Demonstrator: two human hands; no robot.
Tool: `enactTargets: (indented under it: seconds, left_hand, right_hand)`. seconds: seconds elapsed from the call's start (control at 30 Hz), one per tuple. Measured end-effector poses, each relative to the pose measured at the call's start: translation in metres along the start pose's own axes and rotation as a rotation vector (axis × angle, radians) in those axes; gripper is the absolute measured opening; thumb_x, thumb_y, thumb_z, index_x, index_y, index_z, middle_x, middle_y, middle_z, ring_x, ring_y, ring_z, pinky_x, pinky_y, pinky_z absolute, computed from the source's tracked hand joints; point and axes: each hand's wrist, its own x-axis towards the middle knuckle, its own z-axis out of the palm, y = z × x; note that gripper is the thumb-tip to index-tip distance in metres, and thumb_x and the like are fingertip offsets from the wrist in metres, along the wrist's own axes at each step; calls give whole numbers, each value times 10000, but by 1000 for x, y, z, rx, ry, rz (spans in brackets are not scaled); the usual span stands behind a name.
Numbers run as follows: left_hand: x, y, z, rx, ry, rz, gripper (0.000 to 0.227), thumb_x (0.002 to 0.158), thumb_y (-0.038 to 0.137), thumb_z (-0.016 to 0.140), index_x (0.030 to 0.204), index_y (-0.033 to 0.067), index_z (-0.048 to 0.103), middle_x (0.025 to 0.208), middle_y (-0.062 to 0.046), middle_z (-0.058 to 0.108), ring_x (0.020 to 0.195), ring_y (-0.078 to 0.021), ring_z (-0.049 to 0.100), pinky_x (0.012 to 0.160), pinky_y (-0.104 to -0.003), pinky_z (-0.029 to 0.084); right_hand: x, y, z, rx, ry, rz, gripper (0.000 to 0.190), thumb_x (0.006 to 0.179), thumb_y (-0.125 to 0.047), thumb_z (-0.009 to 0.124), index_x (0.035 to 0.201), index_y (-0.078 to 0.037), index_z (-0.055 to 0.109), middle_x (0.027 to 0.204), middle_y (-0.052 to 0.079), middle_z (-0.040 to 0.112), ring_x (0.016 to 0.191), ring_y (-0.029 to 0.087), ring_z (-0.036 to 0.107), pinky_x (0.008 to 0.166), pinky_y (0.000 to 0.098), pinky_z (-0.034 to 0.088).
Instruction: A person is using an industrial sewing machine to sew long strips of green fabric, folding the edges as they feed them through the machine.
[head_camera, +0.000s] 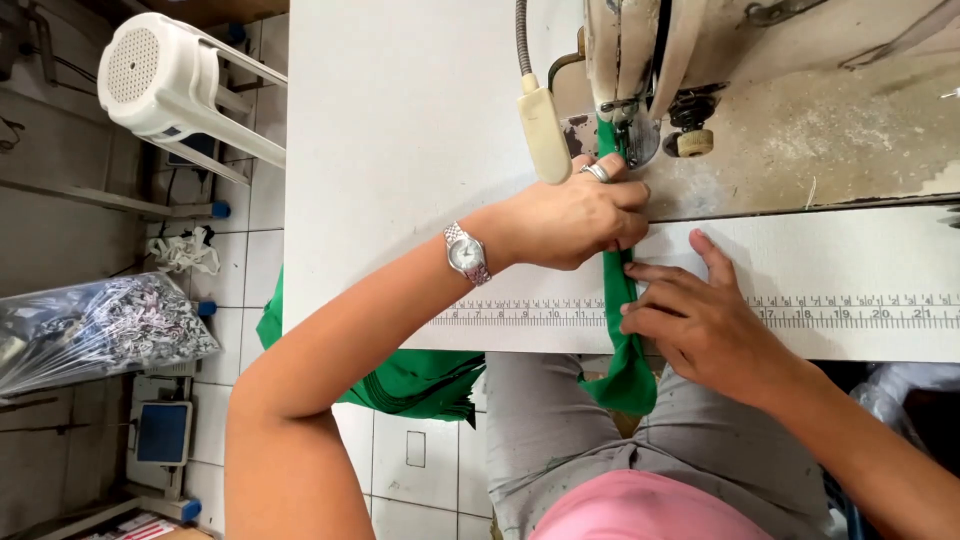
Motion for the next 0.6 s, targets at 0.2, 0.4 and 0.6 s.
enactTargets:
  seconds: [0.2,0.4,0.6]
  left_hand:
    - [10,-1,-3,-82,-118,-51,80,880,240,727,882,277,657,971,54,519,1083,-317,505,739,-469,397]
    - [18,-4,4,-151,-225,-122,92,893,243,719,886,298,646,1017,45,521,1089,-328,491,710,-498,391]
    - [26,-6,12,-179,-333,-200,108,924,275,692,884,339,614,1051,57,506,1103,-351,459,717,-570,409]
  right_hand:
    - [-4,1,5,-10,0,15,123,935,-147,651,862,-228,707,818,-53,643,1103,199,676,1163,619,261]
    - [-10,-3,3,-107,52,-80,98,980,-208,636,935,-209,723,964,-31,691,1076,177,634,1092,543,363]
    - [-5,-12,-2,-188,125,-262,63,957,-170,684,954,-130,734,1044,35,734,1082,236,693,1031,561,496]
